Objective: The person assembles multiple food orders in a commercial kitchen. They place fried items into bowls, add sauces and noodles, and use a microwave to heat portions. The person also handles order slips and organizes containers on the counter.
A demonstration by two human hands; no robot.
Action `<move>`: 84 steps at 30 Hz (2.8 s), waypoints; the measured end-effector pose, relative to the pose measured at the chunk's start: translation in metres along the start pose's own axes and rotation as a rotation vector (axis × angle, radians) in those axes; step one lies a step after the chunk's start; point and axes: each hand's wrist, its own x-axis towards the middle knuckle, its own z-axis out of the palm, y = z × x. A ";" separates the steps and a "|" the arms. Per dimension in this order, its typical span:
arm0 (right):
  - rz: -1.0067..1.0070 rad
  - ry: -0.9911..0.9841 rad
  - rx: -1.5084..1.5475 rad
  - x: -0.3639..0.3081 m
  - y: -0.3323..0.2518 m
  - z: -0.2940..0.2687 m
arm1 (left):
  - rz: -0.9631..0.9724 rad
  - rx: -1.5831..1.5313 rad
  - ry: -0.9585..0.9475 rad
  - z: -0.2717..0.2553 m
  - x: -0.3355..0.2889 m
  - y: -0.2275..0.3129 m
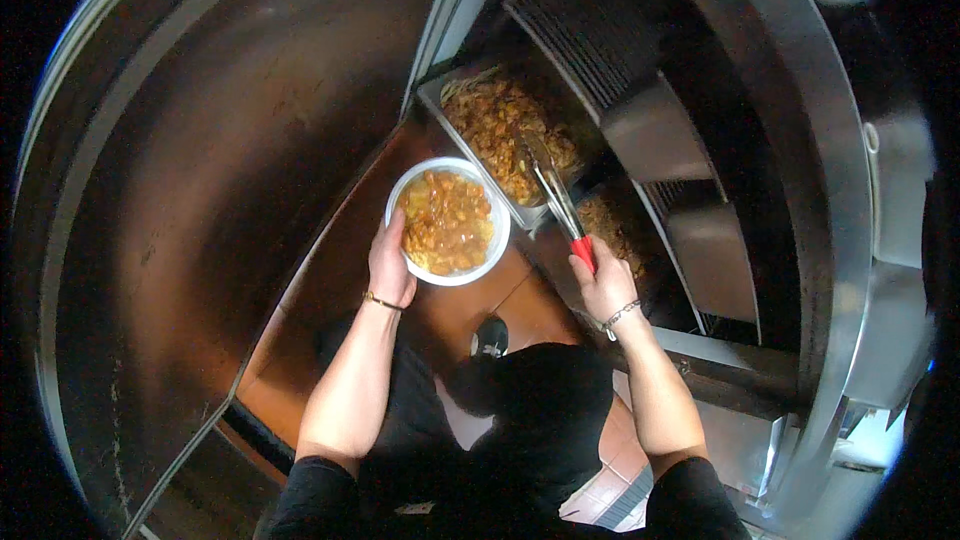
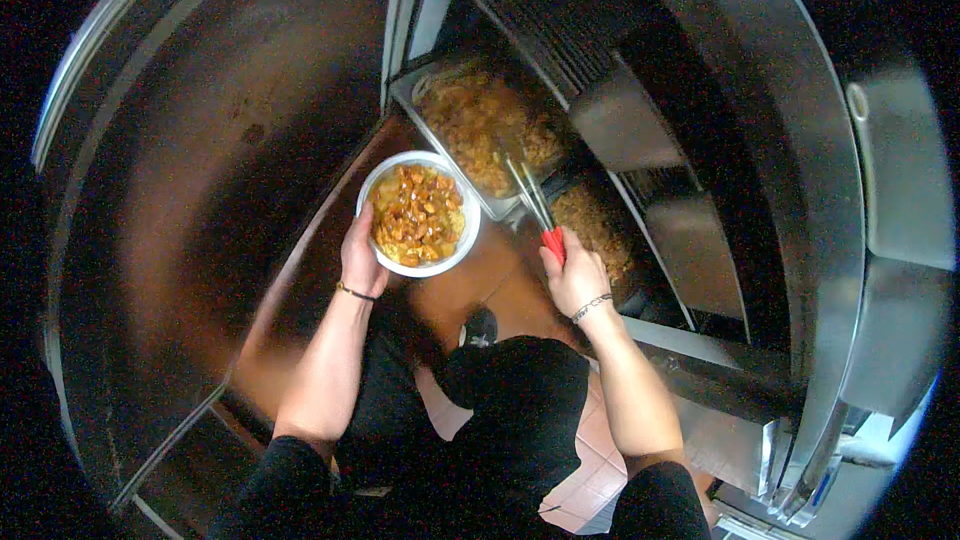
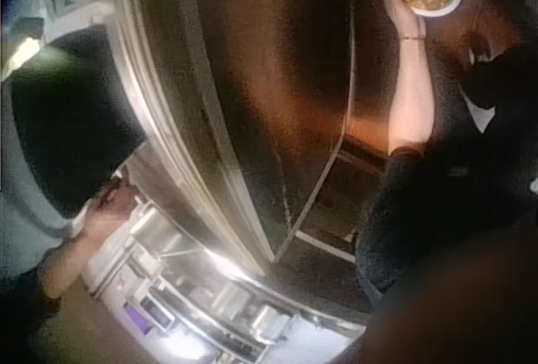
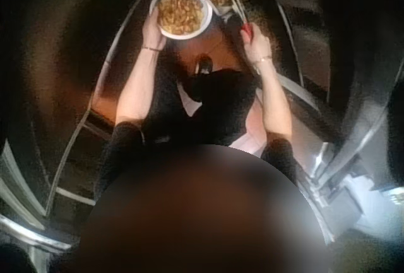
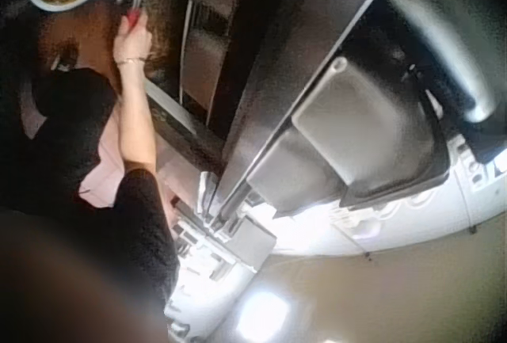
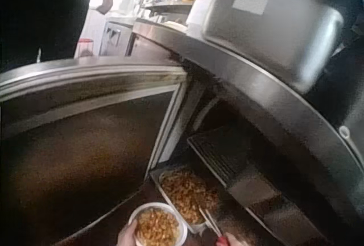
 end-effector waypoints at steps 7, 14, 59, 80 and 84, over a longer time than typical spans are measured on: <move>-0.065 0.046 0.325 0.029 0.025 -0.019 | -0.007 0.061 0.049 0.058 0.012 -0.031; 0.523 -0.688 1.698 -0.032 -0.004 -0.083 | 0.048 0.096 0.208 0.082 -0.065 0.011; -0.166 -0.248 0.828 -0.330 0.117 -0.598 | 0.081 0.250 0.287 0.545 -0.551 0.106; -0.006 -1.116 -0.558 -0.152 0.086 -0.350 | 0.225 0.402 0.370 0.665 -0.478 0.330; 0.831 -0.636 0.189 -0.147 0.068 -0.335 | 0.172 0.476 0.315 0.673 -0.412 0.402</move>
